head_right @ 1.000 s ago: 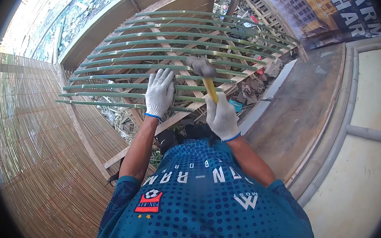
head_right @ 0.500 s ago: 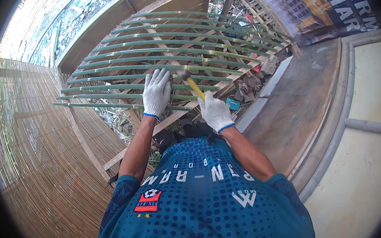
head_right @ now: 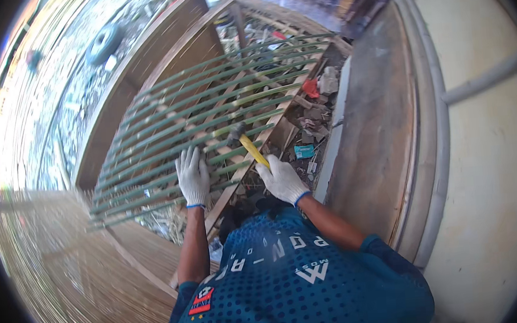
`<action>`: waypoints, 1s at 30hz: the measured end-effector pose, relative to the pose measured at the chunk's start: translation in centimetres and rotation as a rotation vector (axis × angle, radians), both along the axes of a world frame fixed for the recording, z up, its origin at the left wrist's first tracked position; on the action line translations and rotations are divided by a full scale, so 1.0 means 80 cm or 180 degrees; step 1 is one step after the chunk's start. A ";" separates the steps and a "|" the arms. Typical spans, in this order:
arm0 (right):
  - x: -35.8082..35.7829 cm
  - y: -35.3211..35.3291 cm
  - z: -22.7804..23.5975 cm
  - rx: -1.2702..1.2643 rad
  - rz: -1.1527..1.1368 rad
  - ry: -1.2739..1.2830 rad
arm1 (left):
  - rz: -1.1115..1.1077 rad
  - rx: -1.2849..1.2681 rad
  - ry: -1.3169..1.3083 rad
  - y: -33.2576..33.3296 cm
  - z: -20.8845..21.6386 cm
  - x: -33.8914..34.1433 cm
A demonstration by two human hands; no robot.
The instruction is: Hammering bamboo slats onto a wooden frame using nails.
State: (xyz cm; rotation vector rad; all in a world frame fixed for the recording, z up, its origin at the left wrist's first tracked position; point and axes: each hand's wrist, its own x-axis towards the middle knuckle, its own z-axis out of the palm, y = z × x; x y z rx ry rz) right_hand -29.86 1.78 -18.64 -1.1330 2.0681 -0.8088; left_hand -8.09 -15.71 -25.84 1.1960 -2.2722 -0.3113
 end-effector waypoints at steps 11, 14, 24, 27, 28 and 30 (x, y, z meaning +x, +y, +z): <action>-0.006 0.103 0.035 -0.0389 -0.1584 0.0276 | -0.0146 0.0320 0.0298 -0.015 0.019 -0.021; -0.003 0.109 0.054 -0.0586 -0.2284 -0.1379 | -0.0225 0.0165 0.0440 -0.025 0.027 -0.045; -0.081 0.126 0.029 -0.0218 -0.2900 -0.0676 | -0.1587 0.0365 0.0952 -0.108 0.086 -0.305; -0.137 0.117 0.036 -0.0020 -0.2901 -0.0703 | -0.1874 -0.0366 0.0840 -0.137 0.093 -0.432; -0.164 0.104 0.043 -0.0014 -0.2804 -0.0718 | -0.1831 -0.0380 0.0855 -0.151 0.089 -0.475; -0.215 0.072 0.079 -0.0012 -0.2636 -0.0809 | -0.1598 -0.0027 0.0974 -0.172 0.072 -0.553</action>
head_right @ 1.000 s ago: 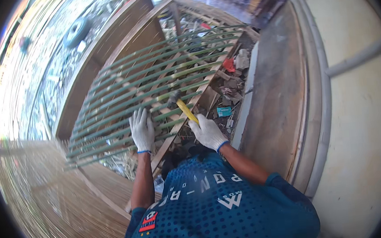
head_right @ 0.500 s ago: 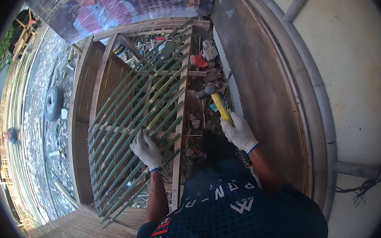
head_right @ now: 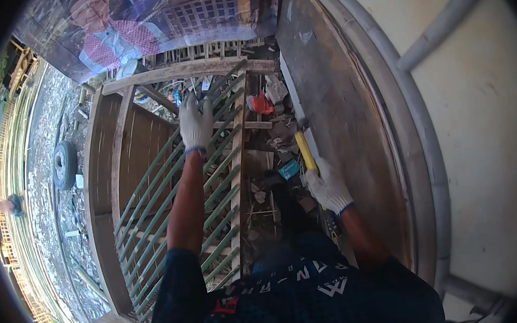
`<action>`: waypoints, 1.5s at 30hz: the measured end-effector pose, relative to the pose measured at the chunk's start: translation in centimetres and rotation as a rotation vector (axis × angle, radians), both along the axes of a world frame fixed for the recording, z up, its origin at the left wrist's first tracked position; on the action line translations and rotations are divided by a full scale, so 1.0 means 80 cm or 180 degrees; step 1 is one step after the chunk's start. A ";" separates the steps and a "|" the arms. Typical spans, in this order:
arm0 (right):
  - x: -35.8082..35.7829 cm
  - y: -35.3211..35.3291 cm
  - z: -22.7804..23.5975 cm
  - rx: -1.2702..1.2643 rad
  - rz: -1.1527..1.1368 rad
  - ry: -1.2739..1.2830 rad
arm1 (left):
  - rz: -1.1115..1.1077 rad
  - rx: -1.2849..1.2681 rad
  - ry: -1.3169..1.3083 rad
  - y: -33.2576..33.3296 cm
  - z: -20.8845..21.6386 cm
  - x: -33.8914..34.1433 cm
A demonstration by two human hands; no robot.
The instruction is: Hammering bamboo slats onto a wooden frame using nails.
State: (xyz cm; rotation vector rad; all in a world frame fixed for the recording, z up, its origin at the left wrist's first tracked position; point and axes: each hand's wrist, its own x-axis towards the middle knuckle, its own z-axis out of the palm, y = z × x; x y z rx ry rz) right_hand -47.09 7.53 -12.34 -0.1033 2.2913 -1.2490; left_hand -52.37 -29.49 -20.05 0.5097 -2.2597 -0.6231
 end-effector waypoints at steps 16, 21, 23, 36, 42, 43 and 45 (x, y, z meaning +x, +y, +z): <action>-0.257 -0.121 -0.046 0.0462 0.0693 0.1676 | -0.0402 -0.0974 -0.1190 -0.058 -0.043 -0.256; -0.286 -0.147 -0.036 0.0080 0.0796 0.1822 | -0.0841 -0.0993 -0.1683 -0.075 -0.038 -0.274; -0.295 -0.150 -0.056 0.0032 0.0852 0.1903 | -0.0783 -0.1181 -0.1455 -0.077 -0.041 -0.278; -0.306 -0.147 -0.093 0.0524 0.0972 0.2471 | -0.1106 -0.1126 -0.1946 -0.066 -0.037 -0.289; -0.296 -0.179 -0.034 -0.0380 0.0732 0.2424 | -0.1104 -0.1000 -0.1846 -0.095 -0.021 -0.279; -0.308 -0.163 -0.082 -0.0472 0.0807 0.2706 | -0.1000 -0.1290 -0.1750 -0.104 -0.045 -0.294; -0.290 -0.147 -0.110 -0.0484 0.0853 0.2826 | -0.1089 -0.1349 -0.1910 -0.102 -0.047 -0.295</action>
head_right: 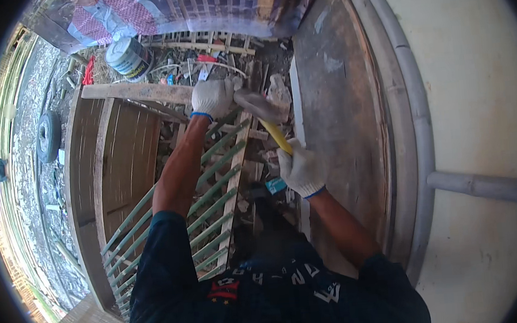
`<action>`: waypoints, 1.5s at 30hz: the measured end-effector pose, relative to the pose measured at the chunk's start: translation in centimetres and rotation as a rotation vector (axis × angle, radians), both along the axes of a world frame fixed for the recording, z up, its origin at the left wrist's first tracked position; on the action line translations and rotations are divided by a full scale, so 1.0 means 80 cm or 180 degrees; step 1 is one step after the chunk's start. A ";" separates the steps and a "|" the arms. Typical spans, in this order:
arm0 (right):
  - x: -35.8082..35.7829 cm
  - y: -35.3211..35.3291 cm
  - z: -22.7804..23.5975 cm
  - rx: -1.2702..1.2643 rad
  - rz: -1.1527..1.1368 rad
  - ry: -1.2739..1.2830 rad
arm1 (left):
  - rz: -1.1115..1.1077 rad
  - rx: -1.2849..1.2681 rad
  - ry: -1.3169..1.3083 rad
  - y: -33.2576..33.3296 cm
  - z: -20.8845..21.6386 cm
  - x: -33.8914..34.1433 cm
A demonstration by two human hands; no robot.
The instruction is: Hammering bamboo slats onto a wooden frame using nails.
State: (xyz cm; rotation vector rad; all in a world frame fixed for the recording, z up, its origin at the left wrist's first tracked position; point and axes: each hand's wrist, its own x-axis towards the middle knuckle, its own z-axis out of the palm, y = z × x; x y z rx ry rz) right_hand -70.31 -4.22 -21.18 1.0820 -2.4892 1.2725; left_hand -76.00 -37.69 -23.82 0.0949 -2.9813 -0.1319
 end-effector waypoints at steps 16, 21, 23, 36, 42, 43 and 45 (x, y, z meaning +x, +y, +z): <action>-0.005 -0.044 0.074 0.0654 -0.0297 -0.0056 | 0.0092 0.0073 0.0161 -0.020 0.024 -0.005; -0.024 -0.037 0.043 0.2139 -0.0435 -0.0663 | 0.0210 0.0202 0.0024 -0.009 0.006 -0.005; -0.012 -0.039 0.049 0.1772 -0.0334 -0.0403 | 0.0289 0.0108 0.0146 -0.032 0.011 -0.013; 0.019 -0.020 0.088 0.1526 -0.0661 -0.0960 | -0.0055 0.0038 0.0046 -0.037 0.005 0.023; 0.058 0.102 -0.026 0.0982 -0.1024 -0.2187 | -0.0023 0.0490 -0.0853 -0.021 0.059 0.032; 0.062 0.123 -0.041 0.0982 -0.0962 -0.2176 | -0.0048 0.0429 -0.0526 -0.017 0.050 0.032; 0.064 0.150 -0.068 0.0997 -0.1025 -0.1594 | -0.0099 0.0594 -0.0698 -0.016 0.054 0.028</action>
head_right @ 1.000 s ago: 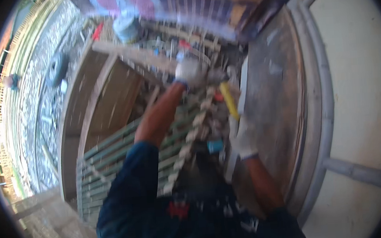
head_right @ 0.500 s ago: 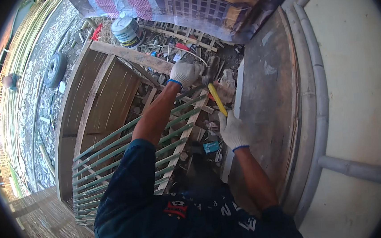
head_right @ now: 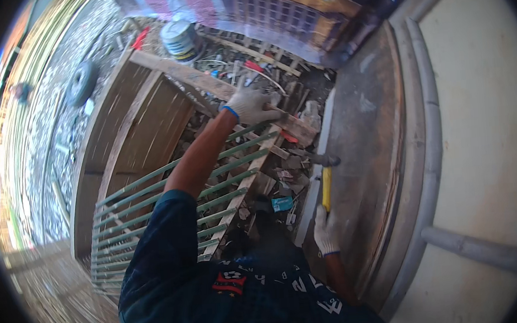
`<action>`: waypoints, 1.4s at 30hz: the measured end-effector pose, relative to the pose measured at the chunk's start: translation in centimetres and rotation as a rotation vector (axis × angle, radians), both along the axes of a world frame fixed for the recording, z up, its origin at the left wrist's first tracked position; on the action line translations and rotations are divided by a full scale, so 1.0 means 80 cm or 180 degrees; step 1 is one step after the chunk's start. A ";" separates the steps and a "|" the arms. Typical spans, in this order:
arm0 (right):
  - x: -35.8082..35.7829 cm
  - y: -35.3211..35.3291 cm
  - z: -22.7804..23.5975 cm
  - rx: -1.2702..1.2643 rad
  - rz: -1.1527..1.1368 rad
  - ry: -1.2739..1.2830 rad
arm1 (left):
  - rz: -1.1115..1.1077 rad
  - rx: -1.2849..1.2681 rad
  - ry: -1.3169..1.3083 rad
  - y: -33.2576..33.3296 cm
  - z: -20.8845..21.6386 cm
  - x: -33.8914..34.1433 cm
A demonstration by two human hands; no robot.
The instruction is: Hammering bamboo slats onto a wooden frame using nails.
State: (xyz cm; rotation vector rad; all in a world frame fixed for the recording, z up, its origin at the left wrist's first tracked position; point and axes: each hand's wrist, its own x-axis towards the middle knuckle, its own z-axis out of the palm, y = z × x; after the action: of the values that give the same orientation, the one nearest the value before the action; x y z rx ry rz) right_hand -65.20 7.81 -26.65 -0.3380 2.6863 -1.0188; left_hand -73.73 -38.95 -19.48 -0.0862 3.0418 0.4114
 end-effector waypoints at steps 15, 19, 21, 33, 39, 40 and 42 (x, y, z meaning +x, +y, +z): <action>-0.023 -0.072 0.036 -0.1053 0.0734 -0.0395 | 0.2006 0.0512 0.2216 0.101 0.010 0.158; -0.003 -0.100 0.072 -0.0687 0.1286 -0.0333 | 0.2435 0.1413 0.2200 0.184 0.040 0.280; 0.005 -0.107 0.072 -0.0723 0.1358 -0.0388 | 0.2509 0.1606 0.2056 0.230 0.045 0.336; 0.136 -0.119 0.082 -0.1324 0.1270 -0.0576 | 0.2183 0.2180 0.1578 0.361 0.056 0.543; 0.202 -0.095 0.071 -0.1258 0.1152 -0.0414 | 0.2395 0.2018 0.1550 0.387 0.047 0.630; 0.211 -0.087 0.071 -0.1154 0.1140 -0.0429 | 0.2430 0.1994 0.1580 0.393 0.042 0.642; 0.232 -0.068 0.067 -0.0945 0.1055 -0.0671 | 0.2324 0.2022 0.1526 0.401 0.040 0.664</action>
State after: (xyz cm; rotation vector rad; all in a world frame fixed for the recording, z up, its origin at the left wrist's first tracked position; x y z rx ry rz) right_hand -46.60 2.38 -21.27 -0.6658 2.1988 -1.2645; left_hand -20.64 -6.83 -16.28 -1.2144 2.9986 1.6087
